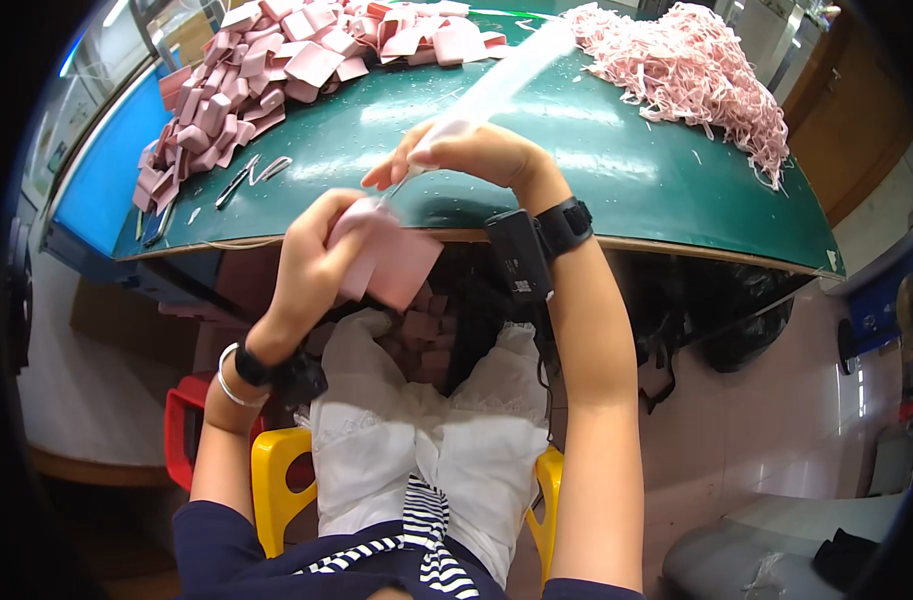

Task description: Forming pink paper packaging components by rolling them around a cylindrical plastic tool.

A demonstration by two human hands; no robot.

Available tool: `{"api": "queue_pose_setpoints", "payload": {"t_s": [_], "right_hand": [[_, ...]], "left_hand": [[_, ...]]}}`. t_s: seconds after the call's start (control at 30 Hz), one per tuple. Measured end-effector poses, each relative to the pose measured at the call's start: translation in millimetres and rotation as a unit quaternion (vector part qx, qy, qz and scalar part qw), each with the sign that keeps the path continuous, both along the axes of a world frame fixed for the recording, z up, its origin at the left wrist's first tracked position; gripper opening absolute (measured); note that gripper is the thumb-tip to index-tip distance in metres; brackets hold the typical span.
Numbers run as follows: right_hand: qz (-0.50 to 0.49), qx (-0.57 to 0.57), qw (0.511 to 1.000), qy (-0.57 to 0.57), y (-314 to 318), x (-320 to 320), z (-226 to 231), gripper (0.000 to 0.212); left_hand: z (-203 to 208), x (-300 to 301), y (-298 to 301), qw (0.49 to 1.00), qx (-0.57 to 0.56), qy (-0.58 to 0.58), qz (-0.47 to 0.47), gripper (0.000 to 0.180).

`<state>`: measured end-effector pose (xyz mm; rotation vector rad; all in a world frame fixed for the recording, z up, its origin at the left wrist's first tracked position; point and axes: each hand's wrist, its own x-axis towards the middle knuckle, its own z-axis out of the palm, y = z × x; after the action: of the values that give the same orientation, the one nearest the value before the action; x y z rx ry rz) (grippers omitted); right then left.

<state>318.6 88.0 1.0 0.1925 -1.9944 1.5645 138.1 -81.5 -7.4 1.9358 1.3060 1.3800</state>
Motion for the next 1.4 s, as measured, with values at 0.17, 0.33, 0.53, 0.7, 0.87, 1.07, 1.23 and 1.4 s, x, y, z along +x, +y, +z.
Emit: {"api": "queue_pose_setpoints", "payload": {"t_s": [0.17, 0.33, 0.53, 0.7, 0.87, 1.07, 1.23, 1.4], "right_hand": [[-0.070, -0.131, 0.978, 0.148, 9.5, 10.7, 2.8, 0.030], [-0.280, -0.104, 0.954, -0.040, 3.6, 5.1, 1.6, 0.030], [-0.306, -0.158, 0.938, -0.034, 1.0, 1.6, -1.7, 0.027], [-0.344, -0.158, 0.925, -0.022, 5.6, 0.8, -6.9, 0.026], [-0.426, -0.159, 0.885, -0.098, 4.2, 8.4, -2.2, 0.026], [-0.430, -0.150, 0.886, -0.086, 3.4, -2.2, -0.2, 0.024], [-0.427, -0.172, 0.882, -0.100, 12.3, 3.4, -11.1, 0.020], [-0.414, -0.157, 0.894, -0.063, 14.2, -6.1, -10.4, 0.022]], "left_hand": [[-60.5, -15.4, -35.7, 1.000, -0.012, -0.019, 0.010, 0.023], [-171.4, -24.8, 7.1, 0.955, -0.183, 0.235, -0.014, 0.030], [-202.4, -36.0, 36.3, 0.964, -0.148, 0.211, -0.066, 0.032], [-149.3, -47.6, 17.1, 0.923, -0.243, 0.212, -0.210, 0.022], [-4.3, -57.4, 13.0, 0.915, -0.279, 0.096, -0.274, 0.015], [33.4, -159.4, 147.3, 0.935, 0.002, 0.354, 0.020, 0.018], [20.4, -157.2, 211.8, 0.772, 0.008, 0.618, 0.148, 0.033], [-6.6, -181.1, 256.6, 0.751, 0.150, 0.565, 0.307, 0.039]]}}
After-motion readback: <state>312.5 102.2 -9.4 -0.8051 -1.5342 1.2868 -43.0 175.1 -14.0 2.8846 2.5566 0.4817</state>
